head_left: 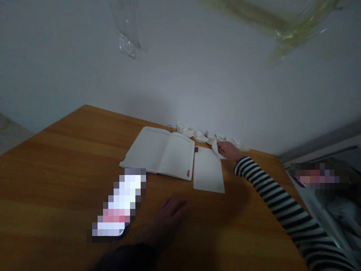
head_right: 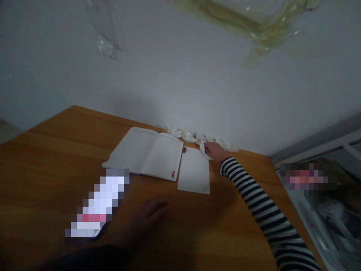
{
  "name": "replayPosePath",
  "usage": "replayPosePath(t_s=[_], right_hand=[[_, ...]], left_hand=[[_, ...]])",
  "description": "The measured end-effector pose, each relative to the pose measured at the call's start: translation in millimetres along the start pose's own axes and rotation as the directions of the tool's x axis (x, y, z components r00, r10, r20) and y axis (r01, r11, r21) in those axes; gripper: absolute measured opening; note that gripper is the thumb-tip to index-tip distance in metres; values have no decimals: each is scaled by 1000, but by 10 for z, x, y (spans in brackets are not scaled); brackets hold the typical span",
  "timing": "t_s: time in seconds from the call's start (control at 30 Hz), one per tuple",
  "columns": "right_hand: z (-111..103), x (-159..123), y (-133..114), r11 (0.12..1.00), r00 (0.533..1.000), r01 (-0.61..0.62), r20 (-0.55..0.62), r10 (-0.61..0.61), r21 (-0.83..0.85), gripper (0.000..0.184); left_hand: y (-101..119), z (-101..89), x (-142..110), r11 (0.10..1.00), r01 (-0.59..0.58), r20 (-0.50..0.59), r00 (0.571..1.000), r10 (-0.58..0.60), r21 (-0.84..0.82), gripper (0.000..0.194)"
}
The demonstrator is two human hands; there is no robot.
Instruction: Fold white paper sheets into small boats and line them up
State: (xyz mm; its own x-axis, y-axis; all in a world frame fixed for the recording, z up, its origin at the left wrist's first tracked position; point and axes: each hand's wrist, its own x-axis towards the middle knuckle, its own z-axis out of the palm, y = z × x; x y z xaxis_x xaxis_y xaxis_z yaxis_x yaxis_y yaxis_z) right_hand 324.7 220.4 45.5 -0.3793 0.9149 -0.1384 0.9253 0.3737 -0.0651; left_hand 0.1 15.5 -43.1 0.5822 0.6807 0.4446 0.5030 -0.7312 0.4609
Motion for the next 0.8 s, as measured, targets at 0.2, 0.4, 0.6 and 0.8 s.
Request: replayPosePath(t_s=[0.2,0.4,0.6,0.8], right_hand=[[-204,-567,2,983,976,-105,-176,132,154,31],[129,-1436,-836,469,933,83,-234,274,879,25],[498,-1772,-1833,323,977,188,-211,36,927,18],[712,-1847,-2023,102,977,90,-107,183,991,18]], left_hand=[[54,-80,10,985,86,60,995,-78,-149,39],[153,-4,82,475,451,187,843,-504,-756,41],[322,-115,211,-504,450,666,610,-428,-737,62],[458,-315,220,-417,268,481,662,-575,-868,27]])
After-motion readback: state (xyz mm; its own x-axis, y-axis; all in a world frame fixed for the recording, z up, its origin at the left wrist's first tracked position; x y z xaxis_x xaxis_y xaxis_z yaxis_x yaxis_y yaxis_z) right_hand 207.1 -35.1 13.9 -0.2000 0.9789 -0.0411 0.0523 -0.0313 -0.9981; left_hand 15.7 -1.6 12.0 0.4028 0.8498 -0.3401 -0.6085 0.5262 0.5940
